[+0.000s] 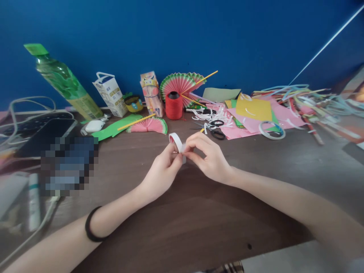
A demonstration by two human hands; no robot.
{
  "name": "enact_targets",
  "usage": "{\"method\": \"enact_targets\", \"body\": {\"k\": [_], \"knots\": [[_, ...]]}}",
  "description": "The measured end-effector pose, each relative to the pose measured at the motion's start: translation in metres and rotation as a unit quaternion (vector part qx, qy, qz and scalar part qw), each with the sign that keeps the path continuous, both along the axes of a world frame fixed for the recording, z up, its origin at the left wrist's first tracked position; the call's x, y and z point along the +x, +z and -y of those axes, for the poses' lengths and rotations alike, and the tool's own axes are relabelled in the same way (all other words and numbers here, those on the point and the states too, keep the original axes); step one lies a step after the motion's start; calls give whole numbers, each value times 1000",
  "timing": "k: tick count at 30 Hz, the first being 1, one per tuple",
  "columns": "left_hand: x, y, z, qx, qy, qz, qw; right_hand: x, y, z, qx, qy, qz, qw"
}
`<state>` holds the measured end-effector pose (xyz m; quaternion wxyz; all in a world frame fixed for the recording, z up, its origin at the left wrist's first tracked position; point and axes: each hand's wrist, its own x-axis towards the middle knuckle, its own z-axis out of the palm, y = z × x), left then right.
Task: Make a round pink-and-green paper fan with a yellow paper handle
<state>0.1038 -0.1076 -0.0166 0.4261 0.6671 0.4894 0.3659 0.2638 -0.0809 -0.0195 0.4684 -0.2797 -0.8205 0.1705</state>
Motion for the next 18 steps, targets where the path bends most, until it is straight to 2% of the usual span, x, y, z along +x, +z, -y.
{"method": "enact_targets", "body": {"k": [4,13,18], "knots": [[0,1,-1,0,-2,10,1000,0,-2,0,10,4,7,1000],[-3,0,0,10,15,-58,998,-3,0,3,-49,-25,-31,998],[-1,1,2,13,31,-35,999,-3,0,6,-38,-20,-21,999]]}}
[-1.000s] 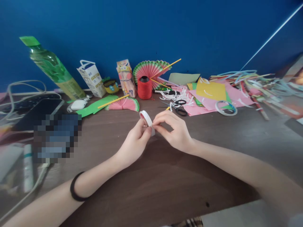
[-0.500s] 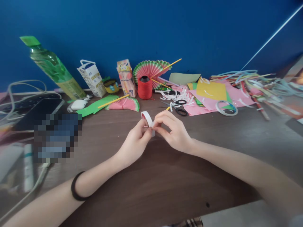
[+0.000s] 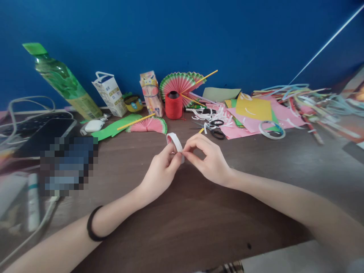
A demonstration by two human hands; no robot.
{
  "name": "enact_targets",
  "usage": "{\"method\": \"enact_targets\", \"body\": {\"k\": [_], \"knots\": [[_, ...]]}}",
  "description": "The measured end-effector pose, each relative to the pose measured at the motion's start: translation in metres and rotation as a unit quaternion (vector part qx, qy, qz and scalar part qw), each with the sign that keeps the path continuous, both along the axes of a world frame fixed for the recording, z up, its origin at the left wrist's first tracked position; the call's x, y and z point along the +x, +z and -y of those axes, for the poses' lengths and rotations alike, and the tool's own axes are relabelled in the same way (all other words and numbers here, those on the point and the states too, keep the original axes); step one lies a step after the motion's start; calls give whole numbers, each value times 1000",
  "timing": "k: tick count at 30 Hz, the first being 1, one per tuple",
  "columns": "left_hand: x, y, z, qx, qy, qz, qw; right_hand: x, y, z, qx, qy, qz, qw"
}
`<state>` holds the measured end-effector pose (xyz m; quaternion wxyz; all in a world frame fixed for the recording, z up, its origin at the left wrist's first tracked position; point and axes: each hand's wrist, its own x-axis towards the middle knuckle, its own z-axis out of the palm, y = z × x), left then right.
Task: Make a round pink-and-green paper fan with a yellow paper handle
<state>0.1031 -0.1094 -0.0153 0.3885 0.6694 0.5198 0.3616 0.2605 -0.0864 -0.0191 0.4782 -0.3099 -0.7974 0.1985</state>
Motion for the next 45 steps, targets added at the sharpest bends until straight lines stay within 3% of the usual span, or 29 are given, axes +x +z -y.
{"method": "enact_targets", "body": {"k": [10,14,20,25,36,45], "knots": [[0,3,-4,-23,16,79,997,1,-6,2,68,44,31,996],[1,6,-6,-67,11,134,989,2,-6,1,89,24,12,996],[3,6,-8,-132,-11,240,962,-1,-10,-1,-15,18,-79,997],[2,2,-8,-132,-22,235,963,0,-6,-3,20,10,-4,1000],[0,5,-6,-74,-9,98,992,1,-6,-1,84,13,-2,996],[-3,4,-11,-91,-21,172,981,0,-6,2,99,35,-4,995]]}}
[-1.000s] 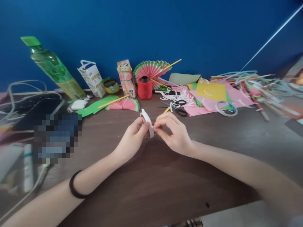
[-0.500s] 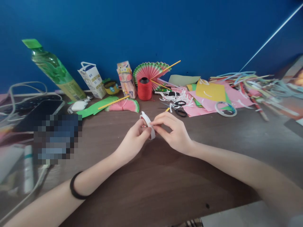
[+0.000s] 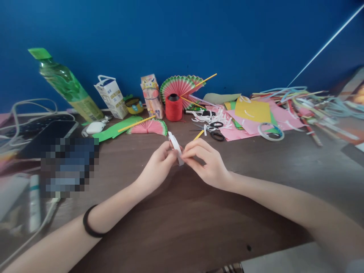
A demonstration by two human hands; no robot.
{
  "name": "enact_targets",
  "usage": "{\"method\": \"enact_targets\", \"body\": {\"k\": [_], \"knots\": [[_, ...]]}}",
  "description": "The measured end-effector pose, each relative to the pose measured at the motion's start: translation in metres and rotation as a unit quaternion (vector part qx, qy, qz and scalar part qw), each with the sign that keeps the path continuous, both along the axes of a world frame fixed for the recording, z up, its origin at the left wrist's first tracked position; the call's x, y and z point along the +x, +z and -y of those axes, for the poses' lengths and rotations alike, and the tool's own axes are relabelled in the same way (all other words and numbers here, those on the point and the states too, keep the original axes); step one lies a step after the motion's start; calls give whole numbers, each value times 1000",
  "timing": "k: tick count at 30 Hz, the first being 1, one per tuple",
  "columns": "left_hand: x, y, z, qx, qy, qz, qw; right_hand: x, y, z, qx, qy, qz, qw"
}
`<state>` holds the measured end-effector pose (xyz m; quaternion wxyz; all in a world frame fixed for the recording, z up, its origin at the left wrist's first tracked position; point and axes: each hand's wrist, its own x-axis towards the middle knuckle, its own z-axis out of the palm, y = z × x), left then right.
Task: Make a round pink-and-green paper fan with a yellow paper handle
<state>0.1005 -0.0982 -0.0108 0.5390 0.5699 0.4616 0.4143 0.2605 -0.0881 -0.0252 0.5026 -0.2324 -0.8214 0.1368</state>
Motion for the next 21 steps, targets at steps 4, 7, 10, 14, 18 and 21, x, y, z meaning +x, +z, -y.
{"method": "enact_targets", "body": {"k": [4,7,10,14,18,21], "knots": [[2,1,1,-6,-19,29,999,1,2,-1,-25,-22,-7,999],[3,0,1,5,-37,33,999,0,2,0,-28,-28,-6,999],[2,-3,1,21,-40,19,999,0,1,0,-18,-32,-1,999],[-1,-1,-1,35,-19,-1,999,0,1,0,-4,-24,-3,1000],[-2,7,-4,16,24,-21,999,0,1,1,5,15,-1,1000],[-3,5,-6,-3,31,-4,999,1,2,2,-3,22,-7,1000]]}}
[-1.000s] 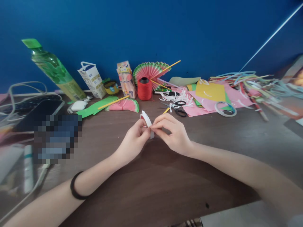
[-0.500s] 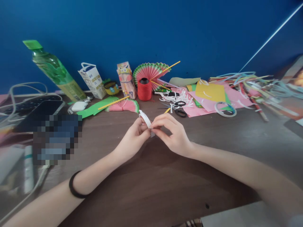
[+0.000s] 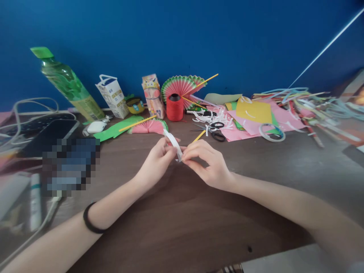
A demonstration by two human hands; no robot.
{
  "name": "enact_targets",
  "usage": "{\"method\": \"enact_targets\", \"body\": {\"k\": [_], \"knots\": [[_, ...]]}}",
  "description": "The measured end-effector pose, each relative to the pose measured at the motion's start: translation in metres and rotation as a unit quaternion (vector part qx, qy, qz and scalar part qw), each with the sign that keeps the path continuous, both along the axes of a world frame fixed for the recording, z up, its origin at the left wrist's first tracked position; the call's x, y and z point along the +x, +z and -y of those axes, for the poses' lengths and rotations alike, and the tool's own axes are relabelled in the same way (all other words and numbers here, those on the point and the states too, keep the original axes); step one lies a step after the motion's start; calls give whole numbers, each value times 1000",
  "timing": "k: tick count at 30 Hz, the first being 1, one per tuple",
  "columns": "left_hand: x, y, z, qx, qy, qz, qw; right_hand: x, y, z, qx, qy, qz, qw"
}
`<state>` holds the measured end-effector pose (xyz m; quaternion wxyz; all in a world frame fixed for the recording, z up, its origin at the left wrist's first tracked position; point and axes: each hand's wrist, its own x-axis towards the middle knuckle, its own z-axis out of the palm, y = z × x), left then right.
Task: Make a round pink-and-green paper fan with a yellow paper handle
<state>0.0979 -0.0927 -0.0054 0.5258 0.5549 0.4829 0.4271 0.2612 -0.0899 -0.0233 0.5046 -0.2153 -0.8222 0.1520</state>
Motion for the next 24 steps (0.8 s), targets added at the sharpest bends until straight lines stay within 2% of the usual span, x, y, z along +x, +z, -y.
{"method": "enact_targets", "body": {"k": [5,9,12,15,21,24], "knots": [[1,-7,1,-14,-30,50,998,0,1,-2,-52,-27,-27,998],[2,-6,2,-20,-58,56,997,0,1,-5,-73,-29,-53,995],[3,-6,1,2,-68,50,996,-1,0,-4,-99,-23,-61,993],[2,-7,0,25,-57,30,998,-2,1,0,-115,-13,-60,991],[-2,-2,-3,39,-5,-33,999,-2,3,7,-89,38,-47,994],[-2,-4,-2,18,-13,6,1000,-2,3,3,-148,33,-87,985]]}}
